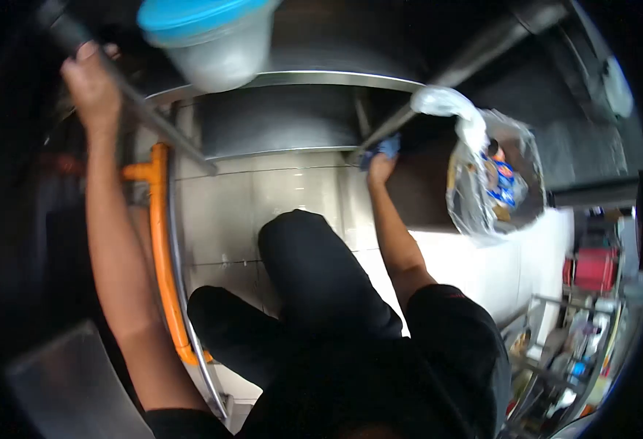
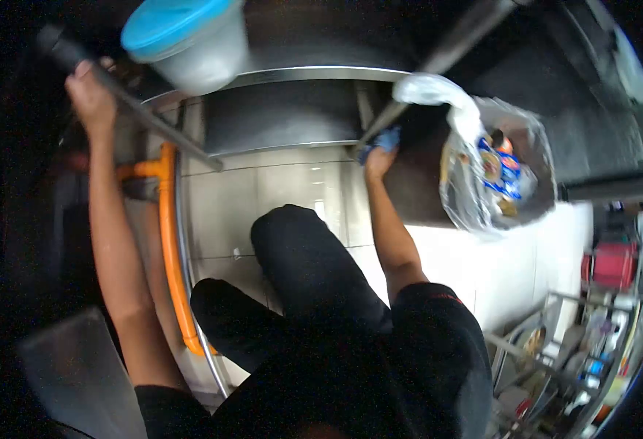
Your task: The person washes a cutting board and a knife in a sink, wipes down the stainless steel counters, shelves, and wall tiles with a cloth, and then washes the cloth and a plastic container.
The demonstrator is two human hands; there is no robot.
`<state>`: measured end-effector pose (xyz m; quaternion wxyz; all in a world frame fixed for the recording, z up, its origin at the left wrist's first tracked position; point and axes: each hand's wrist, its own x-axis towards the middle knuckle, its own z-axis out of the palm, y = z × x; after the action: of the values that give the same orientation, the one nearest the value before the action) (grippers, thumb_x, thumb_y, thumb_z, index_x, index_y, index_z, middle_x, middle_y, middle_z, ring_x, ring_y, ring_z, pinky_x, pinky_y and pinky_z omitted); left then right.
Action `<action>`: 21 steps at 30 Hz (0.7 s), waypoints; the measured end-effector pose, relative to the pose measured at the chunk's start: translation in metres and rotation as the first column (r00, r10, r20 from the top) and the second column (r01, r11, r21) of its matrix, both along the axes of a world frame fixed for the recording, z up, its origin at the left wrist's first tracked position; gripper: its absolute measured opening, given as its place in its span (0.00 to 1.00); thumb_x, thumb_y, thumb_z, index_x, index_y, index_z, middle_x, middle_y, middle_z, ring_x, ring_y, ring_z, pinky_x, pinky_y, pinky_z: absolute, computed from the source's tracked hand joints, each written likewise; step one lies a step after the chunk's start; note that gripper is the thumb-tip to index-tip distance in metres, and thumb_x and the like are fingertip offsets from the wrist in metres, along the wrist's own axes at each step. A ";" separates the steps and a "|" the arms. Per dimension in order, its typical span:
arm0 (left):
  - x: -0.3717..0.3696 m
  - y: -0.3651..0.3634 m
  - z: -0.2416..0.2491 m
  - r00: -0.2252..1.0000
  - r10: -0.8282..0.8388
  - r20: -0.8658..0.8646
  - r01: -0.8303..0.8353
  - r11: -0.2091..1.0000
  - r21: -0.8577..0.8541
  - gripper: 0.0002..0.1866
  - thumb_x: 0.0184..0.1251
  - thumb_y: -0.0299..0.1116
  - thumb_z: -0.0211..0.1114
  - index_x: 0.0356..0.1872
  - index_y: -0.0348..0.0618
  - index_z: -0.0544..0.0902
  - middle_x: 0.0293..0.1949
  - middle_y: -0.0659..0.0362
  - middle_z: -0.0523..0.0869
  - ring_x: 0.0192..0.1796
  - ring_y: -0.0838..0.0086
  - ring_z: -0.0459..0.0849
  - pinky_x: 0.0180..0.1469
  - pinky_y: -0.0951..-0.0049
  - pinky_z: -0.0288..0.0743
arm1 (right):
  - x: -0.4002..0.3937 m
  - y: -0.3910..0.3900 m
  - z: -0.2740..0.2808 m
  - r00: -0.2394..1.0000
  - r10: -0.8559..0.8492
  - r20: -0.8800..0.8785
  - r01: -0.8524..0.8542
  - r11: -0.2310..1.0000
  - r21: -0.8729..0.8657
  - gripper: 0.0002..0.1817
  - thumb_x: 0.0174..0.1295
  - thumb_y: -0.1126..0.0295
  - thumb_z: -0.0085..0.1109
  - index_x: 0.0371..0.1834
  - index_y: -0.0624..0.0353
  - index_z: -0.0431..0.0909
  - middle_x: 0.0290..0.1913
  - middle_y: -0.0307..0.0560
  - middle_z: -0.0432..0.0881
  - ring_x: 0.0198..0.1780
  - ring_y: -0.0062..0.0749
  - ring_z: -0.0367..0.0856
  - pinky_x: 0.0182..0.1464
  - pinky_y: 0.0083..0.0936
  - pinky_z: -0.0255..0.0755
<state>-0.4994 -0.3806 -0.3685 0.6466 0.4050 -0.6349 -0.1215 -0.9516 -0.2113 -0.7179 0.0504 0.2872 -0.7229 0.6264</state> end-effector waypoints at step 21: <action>-0.003 0.009 0.002 0.996 -0.086 -0.031 0.087 0.995 0.047 0.21 0.73 0.49 0.45 0.41 0.36 0.68 0.33 0.58 0.77 0.32 0.78 0.74 0.36 0.77 0.69 | 0.028 -0.014 0.168 0.424 0.455 0.783 -0.140 0.887 -0.440 0.19 0.67 0.61 0.30 0.33 0.61 0.72 0.25 0.46 0.78 0.23 0.33 0.78 0.23 0.24 0.72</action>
<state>-0.5027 -0.3712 -0.3661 0.6399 0.3907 -0.6393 -0.1705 -0.9235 -0.2249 -0.5496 -0.3916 0.0431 -0.4758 0.7864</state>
